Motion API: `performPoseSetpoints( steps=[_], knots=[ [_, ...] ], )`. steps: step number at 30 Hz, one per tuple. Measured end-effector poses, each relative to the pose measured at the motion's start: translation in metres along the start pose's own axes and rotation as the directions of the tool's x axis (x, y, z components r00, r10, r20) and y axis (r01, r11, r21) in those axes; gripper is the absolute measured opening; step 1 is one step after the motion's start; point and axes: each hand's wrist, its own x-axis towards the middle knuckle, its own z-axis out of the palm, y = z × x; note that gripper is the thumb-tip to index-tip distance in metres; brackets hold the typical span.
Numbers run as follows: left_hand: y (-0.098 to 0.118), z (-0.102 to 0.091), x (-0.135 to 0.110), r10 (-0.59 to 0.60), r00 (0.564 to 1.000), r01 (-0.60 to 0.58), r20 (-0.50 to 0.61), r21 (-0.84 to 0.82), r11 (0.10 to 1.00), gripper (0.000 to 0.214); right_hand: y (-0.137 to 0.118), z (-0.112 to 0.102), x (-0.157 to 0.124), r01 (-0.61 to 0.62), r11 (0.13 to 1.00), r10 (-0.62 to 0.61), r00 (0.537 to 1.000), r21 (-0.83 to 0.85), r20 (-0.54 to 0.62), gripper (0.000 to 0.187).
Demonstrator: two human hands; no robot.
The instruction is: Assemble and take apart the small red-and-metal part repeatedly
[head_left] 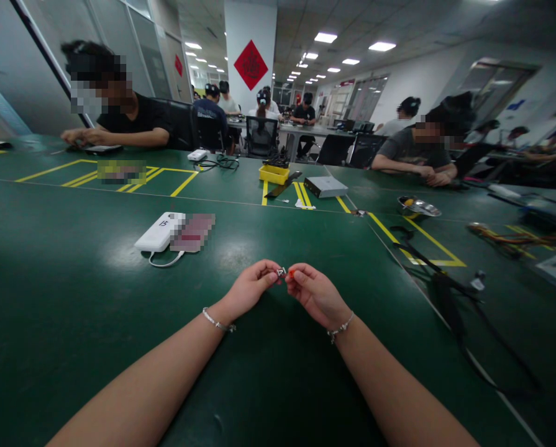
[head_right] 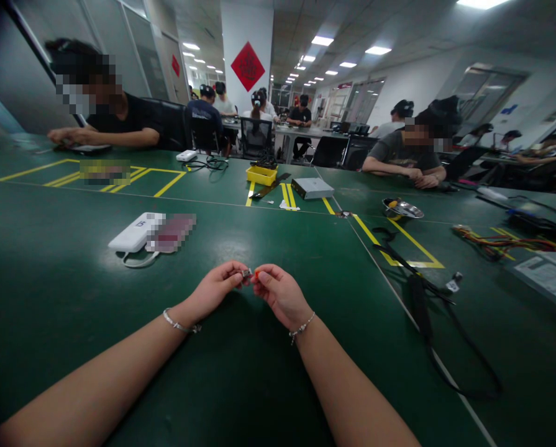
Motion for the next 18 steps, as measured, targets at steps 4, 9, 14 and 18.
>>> performPoseSetpoints(
  steps=[4,9,14,18],
  knots=[
    [-0.001,-0.001,-0.001,-0.041,0.999,0.041,0.028,0.022,0.999,0.019,0.001,0.0,0.0,0.053,0.998,-0.055,0.997,-0.037,-0.046,0.016],
    [0.0,0.002,-0.002,-0.057,0.995,0.054,0.078,0.039,0.998,0.028,0.004,0.002,0.003,0.135,0.956,-0.188,0.964,-0.262,-0.189,0.017],
    [0.002,0.008,-0.003,-0.117,0.99,0.112,0.085,0.065,0.992,0.03,0.009,0.004,0.005,0.168,0.885,-0.295,0.924,-0.434,-0.243,0.021],
    [0.001,0.011,-0.004,-0.122,0.992,0.12,0.022,0.063,0.991,0.029,0.011,0.006,0.005,0.149,0.869,-0.306,0.912,-0.472,-0.274,0.024]
  ],
)
